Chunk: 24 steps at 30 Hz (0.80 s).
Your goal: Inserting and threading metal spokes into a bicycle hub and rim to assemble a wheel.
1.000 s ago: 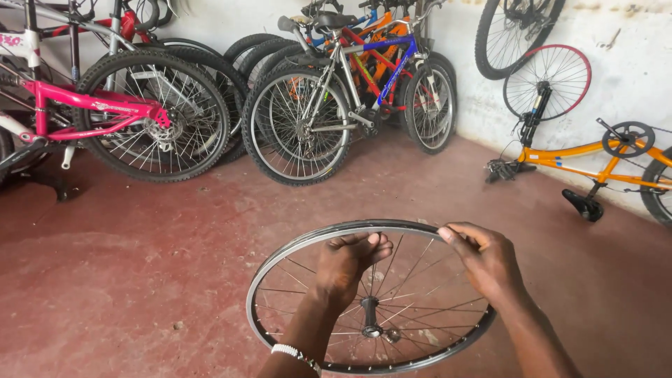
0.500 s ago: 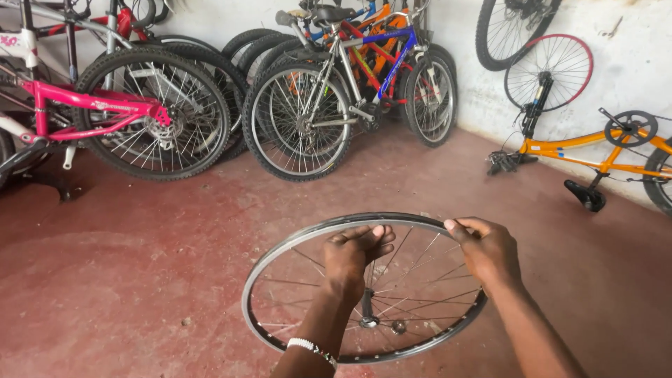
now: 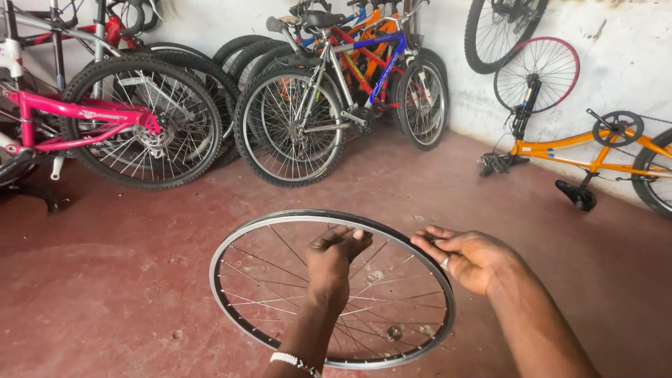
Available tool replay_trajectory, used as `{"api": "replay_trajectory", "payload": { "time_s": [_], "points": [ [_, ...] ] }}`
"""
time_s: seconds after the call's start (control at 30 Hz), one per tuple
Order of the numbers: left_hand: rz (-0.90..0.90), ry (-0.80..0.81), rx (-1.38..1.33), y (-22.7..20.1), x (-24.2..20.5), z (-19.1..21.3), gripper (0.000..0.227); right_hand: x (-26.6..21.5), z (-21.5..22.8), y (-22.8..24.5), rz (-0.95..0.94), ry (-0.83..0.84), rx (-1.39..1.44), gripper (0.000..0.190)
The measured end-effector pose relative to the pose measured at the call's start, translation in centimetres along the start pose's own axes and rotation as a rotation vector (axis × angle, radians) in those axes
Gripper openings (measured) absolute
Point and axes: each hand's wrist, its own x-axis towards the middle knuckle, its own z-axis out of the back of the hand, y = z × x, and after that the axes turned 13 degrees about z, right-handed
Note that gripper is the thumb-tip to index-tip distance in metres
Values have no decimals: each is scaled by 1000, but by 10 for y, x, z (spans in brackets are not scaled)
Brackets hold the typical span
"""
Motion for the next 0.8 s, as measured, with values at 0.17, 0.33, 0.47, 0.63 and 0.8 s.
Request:
{"api": "replay_trajectory", "payload": {
  "time_s": [0.17, 0.33, 0.47, 0.63, 0.8],
  "points": [
    [7, 27, -78, -7, -9, 1, 22, 24, 7, -27, 61, 34, -41, 25],
    [95, 89, -86, -20, -9, 2, 7, 18, -16, -30, 142, -10, -232, 12],
    [84, 71, 43, -26, -14, 0, 10, 14, -24, -31, 205, -35, -385, 26],
    [105, 18, 109, -35, -30, -5, 14, 8, -27, -27, 201, -50, -421, 19],
    [239, 54, 78, -54, -41, -16, 43, 21, -20, -23, 213, -4, -370, 20]
  ]
}}
